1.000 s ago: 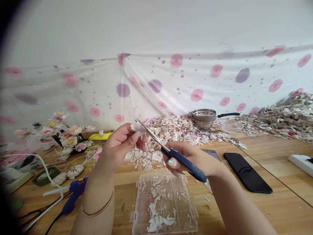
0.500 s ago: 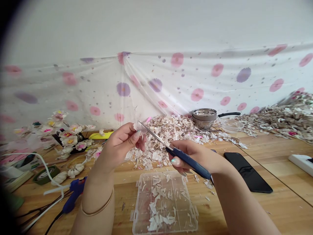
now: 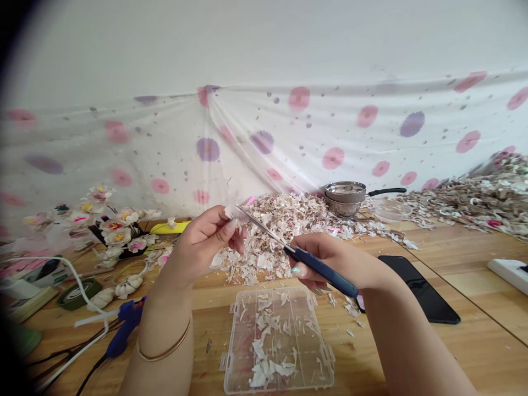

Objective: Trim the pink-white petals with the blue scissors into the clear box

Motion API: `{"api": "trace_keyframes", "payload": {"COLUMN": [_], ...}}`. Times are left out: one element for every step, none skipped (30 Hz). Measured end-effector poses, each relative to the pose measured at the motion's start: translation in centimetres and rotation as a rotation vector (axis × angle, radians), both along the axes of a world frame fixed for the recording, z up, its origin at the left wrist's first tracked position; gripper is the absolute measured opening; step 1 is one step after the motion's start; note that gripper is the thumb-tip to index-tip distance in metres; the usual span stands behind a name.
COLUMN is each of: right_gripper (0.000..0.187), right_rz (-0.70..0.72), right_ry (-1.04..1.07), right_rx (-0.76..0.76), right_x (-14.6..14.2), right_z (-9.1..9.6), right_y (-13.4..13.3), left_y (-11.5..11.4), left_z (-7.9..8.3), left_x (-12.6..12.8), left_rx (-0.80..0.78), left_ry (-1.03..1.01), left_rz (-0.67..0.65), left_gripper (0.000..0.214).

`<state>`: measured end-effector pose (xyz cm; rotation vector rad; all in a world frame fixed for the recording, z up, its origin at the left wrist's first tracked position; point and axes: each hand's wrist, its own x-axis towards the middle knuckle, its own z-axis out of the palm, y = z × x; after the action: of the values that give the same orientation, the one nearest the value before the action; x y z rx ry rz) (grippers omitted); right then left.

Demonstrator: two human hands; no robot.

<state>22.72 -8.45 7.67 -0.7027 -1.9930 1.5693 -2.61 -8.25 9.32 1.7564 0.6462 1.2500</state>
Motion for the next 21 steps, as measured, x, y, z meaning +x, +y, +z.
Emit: {"api": "trace_keyframes", "payload": {"right_gripper": [0.043,0.042,0.041,0.04,0.039,0.038,0.037,0.035,0.034,0.033,0.033,0.033,0.033,0.034,0.034,0.035,0.035,0.036,0.036,0.036,0.036], "right_rz": [0.0,0.001,0.0,0.0,-0.001,0.0,-0.002,-0.007,-0.014,-0.019,-0.022,-0.023,-0.022,-0.02,-0.018,-0.018,-0.02,-0.02,-0.022,-0.023,-0.023], "right_ry": [-0.006,-0.011,-0.012,-0.01,-0.005,0.001,0.008,0.015,0.019,0.022,0.021,0.019,0.019,0.017,0.016,0.013,0.01,0.009,0.007,0.006,0.008], "right_rx": [0.003,0.001,-0.003,-0.008,-0.013,-0.018,-0.025,-0.03,-0.037,-0.046,-0.054,-0.058,-0.059,-0.057,-0.053,-0.048,-0.042,-0.037,-0.035,-0.033,-0.034], "right_x": [0.05,0.08,0.11,0.12,0.13,0.13,0.15,0.16,0.18,0.2,0.21,0.21,0.2,0.19,0.17,0.14,0.12,0.11,0.1,0.11,0.14], "right_z": [0.04,0.06,0.07,0.07,0.05,0.01,-0.03,-0.08,-0.12,-0.15,-0.16,-0.15,-0.12,-0.07,-0.02,0.04,0.1,0.14,0.17,0.19,0.19], "right_y": [-0.01,-0.03,-0.05,-0.07,-0.08,-0.08,-0.07,-0.06,-0.05,-0.03,-0.02,-0.01,0.0,0.0,-0.01,-0.03,-0.05,-0.07,-0.09,-0.11,-0.13], "left_y": [0.02,0.04,0.06,0.07,0.06,0.04,0.02,-0.02,-0.05,-0.09,-0.11,-0.12,-0.12,-0.11,-0.09,-0.07,-0.04,-0.02,0.0,0.01,0.01], "left_z": [0.0,-0.01,-0.01,-0.01,-0.01,-0.01,0.0,0.01,0.02,0.02,0.03,0.04,0.04,0.05,0.05,0.05,0.04,0.02,0.0,-0.02,-0.04], "left_x": [0.01,0.03,0.06,0.1,0.13,0.17,0.2,0.21,0.22,0.22,0.22,0.21,0.2,0.19,0.19,0.19,0.2,0.21,0.21,0.22,0.21], "left_rx": [-0.005,-0.008,-0.009,-0.011,-0.012,-0.013,-0.013,-0.013,-0.014,-0.014,-0.014,-0.015,-0.016,-0.017,-0.019,-0.022,-0.024,-0.026,-0.03,-0.033,-0.037], "left_ry": [0.001,0.001,0.002,0.002,0.003,0.004,0.005,0.005,0.003,0.001,-0.002,-0.006,-0.009,-0.012,-0.014,-0.017,-0.02,-0.022,-0.024,-0.027,-0.027], "left_rz": [0.0,-0.001,-0.002,-0.001,-0.001,0.001,0.003,0.004,0.002,-0.002,-0.007,-0.011,-0.016,-0.019,-0.021,-0.022,-0.024,-0.028,-0.032,-0.037,-0.041], "left_gripper": [0.021,0.021,0.021,0.021,0.021,0.022,0.023,0.023,0.024,0.023,0.023,0.022,0.022,0.021,0.02,0.02,0.02,0.019,0.018,0.018,0.017]}}
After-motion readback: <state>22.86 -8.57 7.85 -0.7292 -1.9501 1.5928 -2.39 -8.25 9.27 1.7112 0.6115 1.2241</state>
